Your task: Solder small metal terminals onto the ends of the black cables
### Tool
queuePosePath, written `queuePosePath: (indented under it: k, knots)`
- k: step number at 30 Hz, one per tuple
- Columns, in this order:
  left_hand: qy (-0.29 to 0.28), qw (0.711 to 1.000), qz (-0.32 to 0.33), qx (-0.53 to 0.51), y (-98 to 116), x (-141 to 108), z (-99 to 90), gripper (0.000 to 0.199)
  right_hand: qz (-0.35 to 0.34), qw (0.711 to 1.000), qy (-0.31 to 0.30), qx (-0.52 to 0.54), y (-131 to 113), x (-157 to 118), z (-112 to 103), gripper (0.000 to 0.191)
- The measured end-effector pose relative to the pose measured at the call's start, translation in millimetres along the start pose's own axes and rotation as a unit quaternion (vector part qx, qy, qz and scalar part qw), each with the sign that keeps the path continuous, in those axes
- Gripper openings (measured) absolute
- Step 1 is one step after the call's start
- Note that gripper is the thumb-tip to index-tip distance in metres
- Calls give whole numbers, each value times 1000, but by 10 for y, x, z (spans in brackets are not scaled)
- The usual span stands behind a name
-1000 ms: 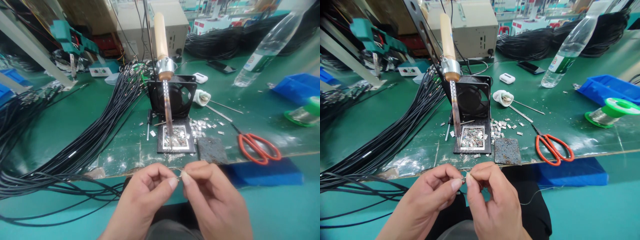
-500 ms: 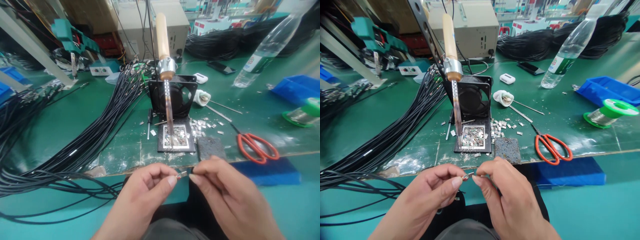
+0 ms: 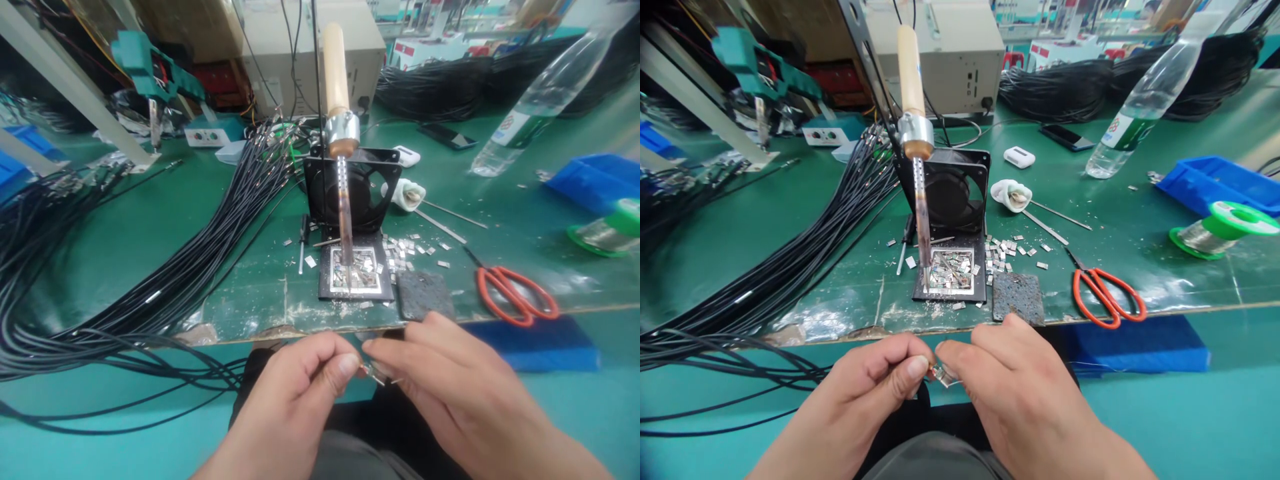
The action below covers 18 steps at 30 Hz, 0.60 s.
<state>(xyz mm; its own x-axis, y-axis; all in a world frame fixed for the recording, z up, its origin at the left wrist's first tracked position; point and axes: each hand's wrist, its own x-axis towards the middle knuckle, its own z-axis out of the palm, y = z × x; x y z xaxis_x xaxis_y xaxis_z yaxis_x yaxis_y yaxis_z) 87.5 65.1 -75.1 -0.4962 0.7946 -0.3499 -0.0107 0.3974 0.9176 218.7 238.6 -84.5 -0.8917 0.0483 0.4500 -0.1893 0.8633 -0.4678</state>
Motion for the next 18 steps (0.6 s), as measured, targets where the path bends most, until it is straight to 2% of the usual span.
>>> queuePosePath:
  k: [12,18]
  knots:
    - [-17,999,-13,28,-55,-29,-1,33,-11,998,-60,22,8,1,-87,36]
    - [-33,999,-17,36,-56,-27,-2,34,-35,995,-87,46,29,-20,-81,28]
